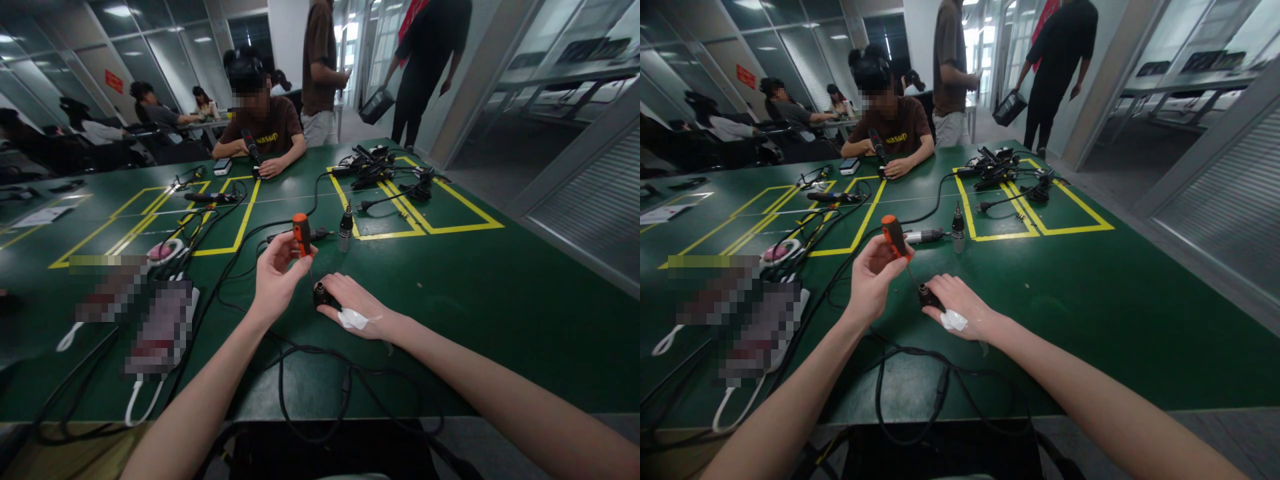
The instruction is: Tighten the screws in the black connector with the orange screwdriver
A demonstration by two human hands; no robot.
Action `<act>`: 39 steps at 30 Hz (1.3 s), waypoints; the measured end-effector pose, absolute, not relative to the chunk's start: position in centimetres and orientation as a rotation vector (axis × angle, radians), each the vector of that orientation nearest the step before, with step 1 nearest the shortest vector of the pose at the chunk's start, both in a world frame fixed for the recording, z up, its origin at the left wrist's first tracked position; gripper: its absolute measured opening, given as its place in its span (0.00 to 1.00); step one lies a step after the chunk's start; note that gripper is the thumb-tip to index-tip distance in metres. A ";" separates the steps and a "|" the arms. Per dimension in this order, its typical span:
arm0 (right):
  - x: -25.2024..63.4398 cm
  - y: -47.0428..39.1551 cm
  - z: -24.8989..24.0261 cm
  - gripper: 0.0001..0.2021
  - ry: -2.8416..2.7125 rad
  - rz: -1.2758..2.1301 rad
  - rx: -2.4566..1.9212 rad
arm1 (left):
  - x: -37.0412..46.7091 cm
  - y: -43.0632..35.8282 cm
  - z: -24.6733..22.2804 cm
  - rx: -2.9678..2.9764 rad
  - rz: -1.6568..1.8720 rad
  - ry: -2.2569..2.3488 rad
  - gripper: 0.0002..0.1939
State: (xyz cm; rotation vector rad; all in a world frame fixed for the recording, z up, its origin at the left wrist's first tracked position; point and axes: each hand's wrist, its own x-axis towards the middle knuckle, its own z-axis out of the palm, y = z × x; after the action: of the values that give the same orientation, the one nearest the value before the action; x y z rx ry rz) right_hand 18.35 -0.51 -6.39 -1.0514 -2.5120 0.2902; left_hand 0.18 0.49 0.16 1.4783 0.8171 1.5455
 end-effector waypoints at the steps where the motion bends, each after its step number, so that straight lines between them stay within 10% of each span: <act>1: 18.3 -0.5 -6.4 0.10 -2.515 0.286 -1.053 | 0.2 0.5 0.2 1.486 1.539 0.815 0.13; 39: 18.4 -0.4 -6.8 0.11 -2.491 0.282 -1.037 | 0.1 0.4 0.2 1.516 1.531 0.845 0.12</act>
State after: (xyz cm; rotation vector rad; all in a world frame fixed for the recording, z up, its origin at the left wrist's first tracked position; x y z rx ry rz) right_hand 18.37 -0.38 -6.80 -1.0367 -2.4910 0.2823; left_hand 0.13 0.42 0.17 1.5157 0.8447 1.5306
